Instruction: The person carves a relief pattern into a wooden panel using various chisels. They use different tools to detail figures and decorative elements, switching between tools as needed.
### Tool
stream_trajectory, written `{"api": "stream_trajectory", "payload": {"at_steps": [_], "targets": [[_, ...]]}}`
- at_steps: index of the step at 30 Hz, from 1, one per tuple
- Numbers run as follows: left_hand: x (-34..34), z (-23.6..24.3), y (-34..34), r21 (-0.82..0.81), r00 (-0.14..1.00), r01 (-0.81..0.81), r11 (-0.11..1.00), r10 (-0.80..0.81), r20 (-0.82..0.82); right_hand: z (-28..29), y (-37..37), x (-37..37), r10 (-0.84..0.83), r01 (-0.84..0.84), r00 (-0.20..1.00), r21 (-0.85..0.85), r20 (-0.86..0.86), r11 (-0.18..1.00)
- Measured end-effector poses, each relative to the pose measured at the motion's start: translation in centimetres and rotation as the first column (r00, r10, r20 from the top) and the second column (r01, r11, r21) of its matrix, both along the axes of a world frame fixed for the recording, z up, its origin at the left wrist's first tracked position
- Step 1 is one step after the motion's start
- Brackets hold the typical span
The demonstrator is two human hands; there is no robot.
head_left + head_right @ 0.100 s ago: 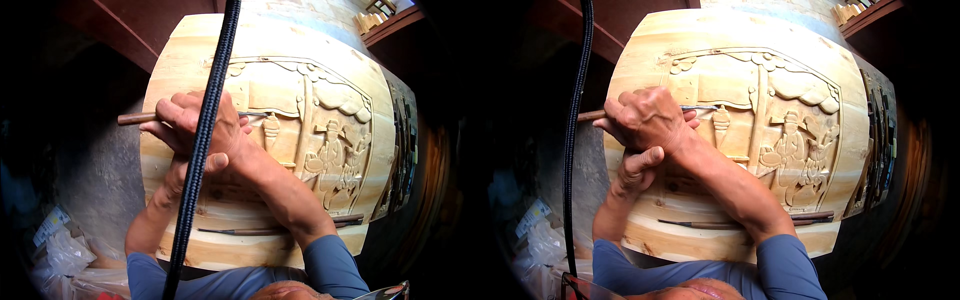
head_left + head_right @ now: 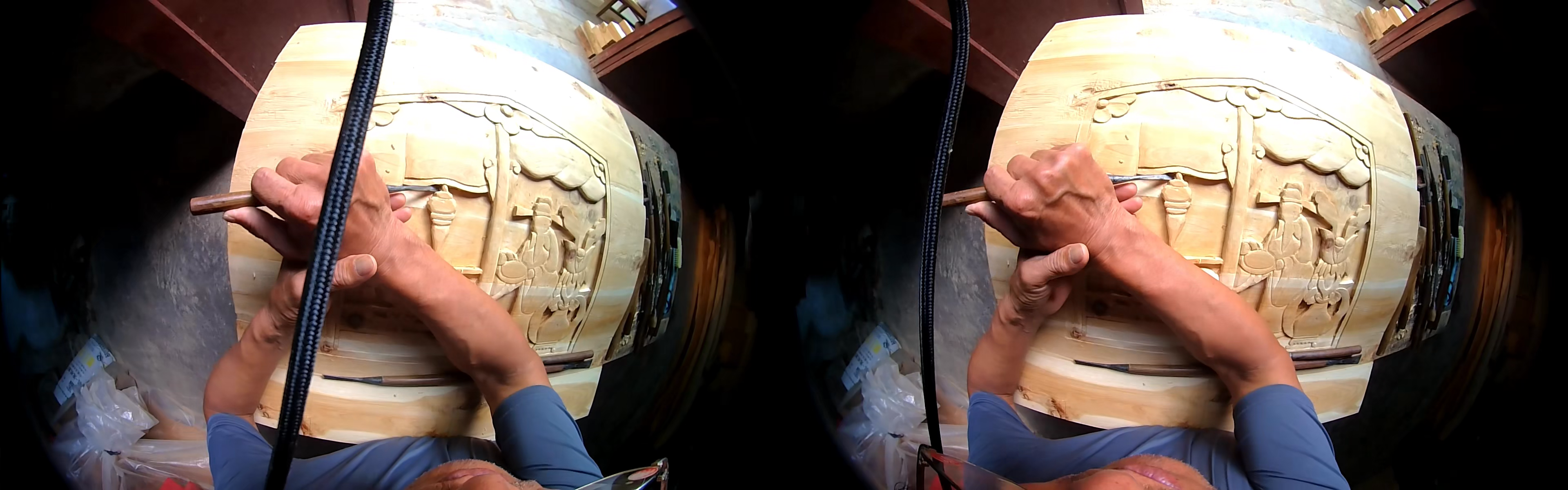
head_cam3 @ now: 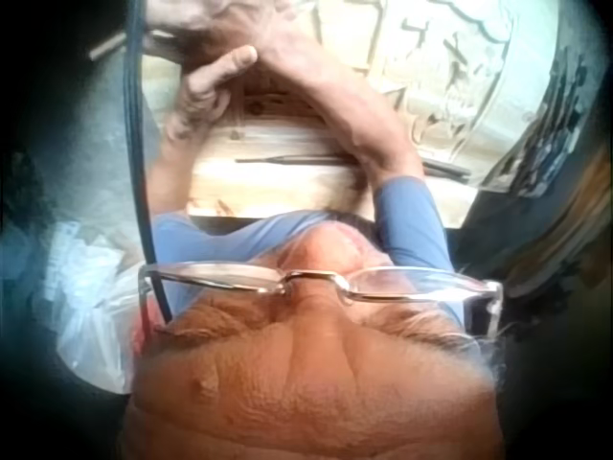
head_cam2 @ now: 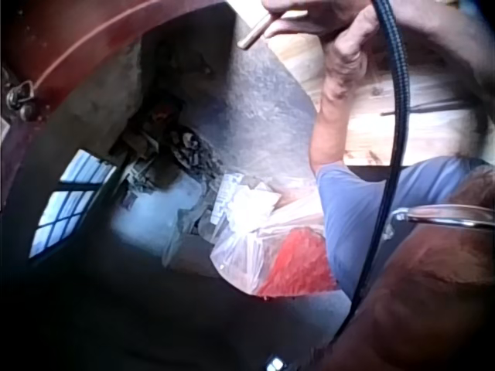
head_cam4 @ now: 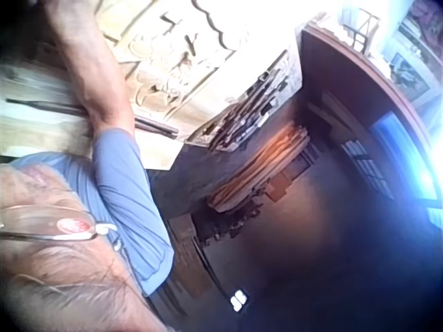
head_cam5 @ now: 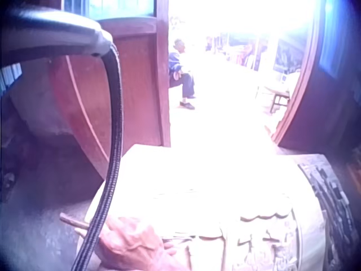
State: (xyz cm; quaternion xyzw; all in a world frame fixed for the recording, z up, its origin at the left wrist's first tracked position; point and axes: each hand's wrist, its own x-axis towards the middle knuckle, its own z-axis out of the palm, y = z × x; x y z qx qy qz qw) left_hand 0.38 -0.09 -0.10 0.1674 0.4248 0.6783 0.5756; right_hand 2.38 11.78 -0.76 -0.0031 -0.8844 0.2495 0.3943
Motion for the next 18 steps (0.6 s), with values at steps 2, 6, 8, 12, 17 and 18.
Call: {"api": "stream_trajectory", "payload": {"at_steps": [2, 6, 8, 12, 17, 18], "targets": [[0.4, 0.4, -0.2, -0.035, 1.000, -0.008, 0.999, 0.008, 0.014, 0.4, -0.1, 0.3, -0.003, 0.004, 1.000, 0.037, -0.021, 0.999], [0.4, 0.3, 0.4, 0.054, 0.998, 0.047, 0.997, -0.045, -0.041, 0.8, 0.2, 0.6, 0.016, 0.007, 0.992, 0.185, -0.125, 0.983], [0.1, 0.1, 0.6, 0.090, 0.996, 0.056, 0.994, -0.049, -0.076, 0.4, -0.1, 0.0, -0.004, 0.056, 0.977, 0.236, -0.213, 0.970], [-0.7, -1.5, -0.6, 0.139, 0.989, 0.004, 0.990, 0.016, -0.145, 1.4, 0.0, -0.2, -0.069, 0.096, 0.991, 0.257, -0.111, 0.962], [1.5, -1.2, -0.6, 0.179, 0.817, -0.046, 0.983, 0.140, -0.559, 5.2, 6.2, 1.1, -0.239, 0.176, 0.930, -0.233, -0.279, 0.956], [2.1, -1.5, -0.4, 0.113, 0.601, 0.039, 0.993, 0.067, -0.797, 7.9, 6.6, 2.7, -0.163, -0.092, 0.914, -0.583, -0.371, 0.807]]}}
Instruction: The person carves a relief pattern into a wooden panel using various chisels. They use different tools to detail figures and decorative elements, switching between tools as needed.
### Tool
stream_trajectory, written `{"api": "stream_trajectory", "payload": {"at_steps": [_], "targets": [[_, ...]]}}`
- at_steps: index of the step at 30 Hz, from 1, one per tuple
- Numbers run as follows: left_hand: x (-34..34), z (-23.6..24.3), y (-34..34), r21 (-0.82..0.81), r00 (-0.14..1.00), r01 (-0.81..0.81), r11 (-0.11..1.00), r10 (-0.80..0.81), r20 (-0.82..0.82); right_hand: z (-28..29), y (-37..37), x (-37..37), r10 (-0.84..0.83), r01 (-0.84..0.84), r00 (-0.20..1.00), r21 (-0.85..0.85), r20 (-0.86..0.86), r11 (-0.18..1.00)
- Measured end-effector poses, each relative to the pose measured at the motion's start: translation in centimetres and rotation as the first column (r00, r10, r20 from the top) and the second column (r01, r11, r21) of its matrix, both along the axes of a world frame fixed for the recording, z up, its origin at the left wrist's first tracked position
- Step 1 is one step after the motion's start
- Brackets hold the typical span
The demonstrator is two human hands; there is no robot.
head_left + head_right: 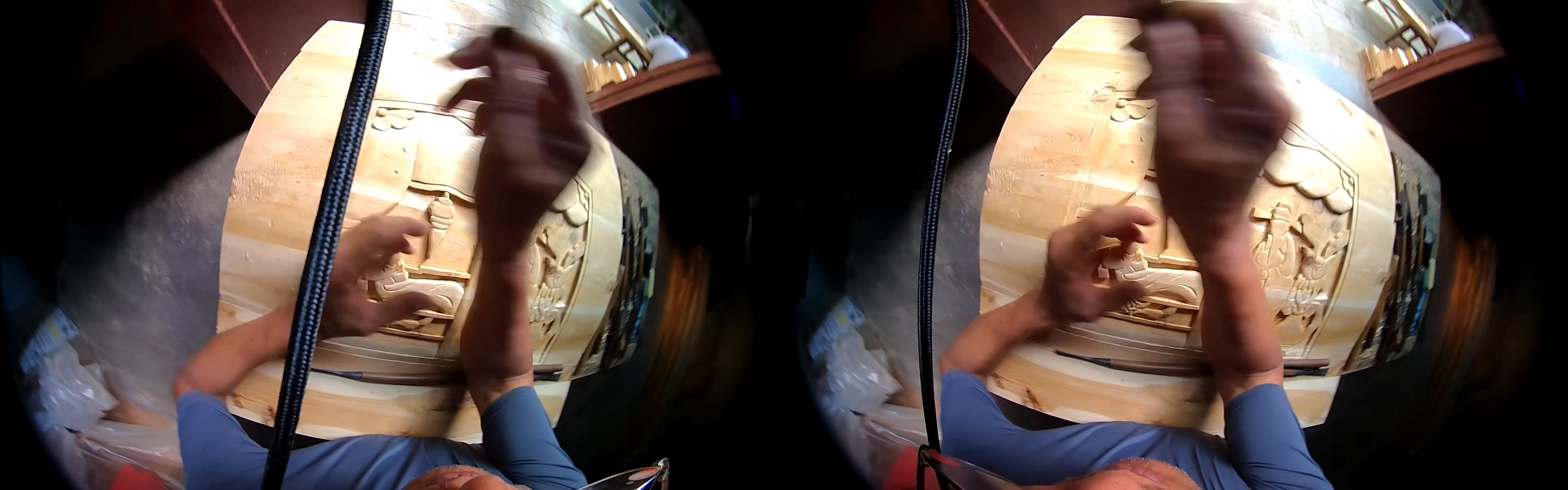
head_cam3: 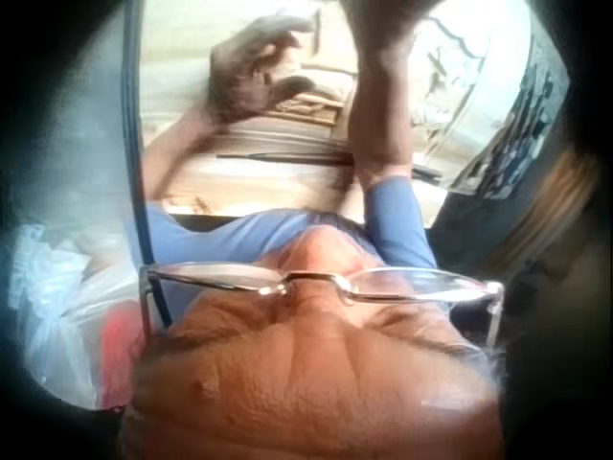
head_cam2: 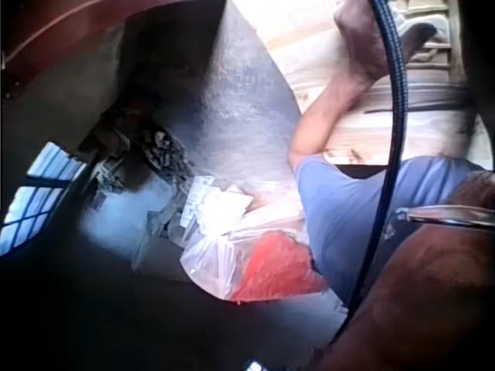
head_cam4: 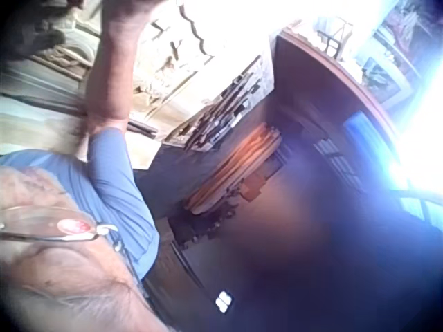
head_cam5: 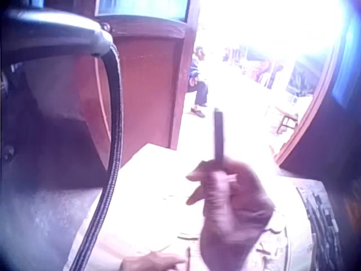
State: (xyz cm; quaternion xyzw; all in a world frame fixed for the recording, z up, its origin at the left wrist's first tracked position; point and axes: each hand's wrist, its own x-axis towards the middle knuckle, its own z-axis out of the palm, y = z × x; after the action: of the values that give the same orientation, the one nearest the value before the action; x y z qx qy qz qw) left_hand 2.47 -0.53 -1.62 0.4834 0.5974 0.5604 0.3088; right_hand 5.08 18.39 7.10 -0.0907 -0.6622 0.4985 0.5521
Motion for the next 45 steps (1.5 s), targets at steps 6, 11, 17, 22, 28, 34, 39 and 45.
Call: {"api": "stream_trajectory", "payload": {"at_steps": [6, 11, 17, 22, 28, 34, 39, 45], "targets": [[3.1, -0.8, 4.9, 0.368, 0.794, 0.053, 0.929, 0.184, -0.580, 2.6, 3.6, 5.0, 0.299, -0.336, 0.936, -0.215, -0.186, 0.917], [3.9, -2.3, 4.5, 0.440, 0.843, 0.080, 0.895, 0.175, -0.508, 1.3, 2.3, 5.6, 0.319, -0.327, 0.945, -0.165, -0.071, 0.931], [3.7, -2.8, 4.7, 0.419, 0.870, 0.076, 0.905, 0.146, -0.472, 0.7, 1.3, 4.9, 0.309, -0.302, 0.951, -0.265, -0.015, 0.916], [3.8, -3.2, 4.9, 0.393, 0.855, 0.058, 0.917, 0.158, -0.493, 0.6, 1.5, 4.7, 0.294, -0.278, 0.956, -0.266, 0.020, 0.923], [4.4, -3.9, 5.2, 0.390, 0.839, 0.009, 0.921, 0.205, -0.503, 0.3, 2.0, 4.7, 0.307, -0.286, 0.951, -0.311, 0.021, 0.906], [4.3, -4.0, 5.4, 0.410, 0.848, 0.019, 0.912, 0.203, -0.490, 0.1, 2.0, 4.4, 0.284, -0.257, 0.957, -0.302, 0.050, 0.918], [3.6, -2.9, 4.9, 0.345, 0.829, 0.085, 0.935, 0.126, -0.545, -0.1, 1.8, 4.3, 0.252, -0.223, 0.966, -0.307, 0.056, 0.925], [4.2, -4.0, 5.4, 0.402, 0.814, 0.009, 0.916, 0.226, -0.535, 0.0, 1.9, 4.5, 0.240, -0.210, 0.968, -0.286, 0.074, 0.935]]}}
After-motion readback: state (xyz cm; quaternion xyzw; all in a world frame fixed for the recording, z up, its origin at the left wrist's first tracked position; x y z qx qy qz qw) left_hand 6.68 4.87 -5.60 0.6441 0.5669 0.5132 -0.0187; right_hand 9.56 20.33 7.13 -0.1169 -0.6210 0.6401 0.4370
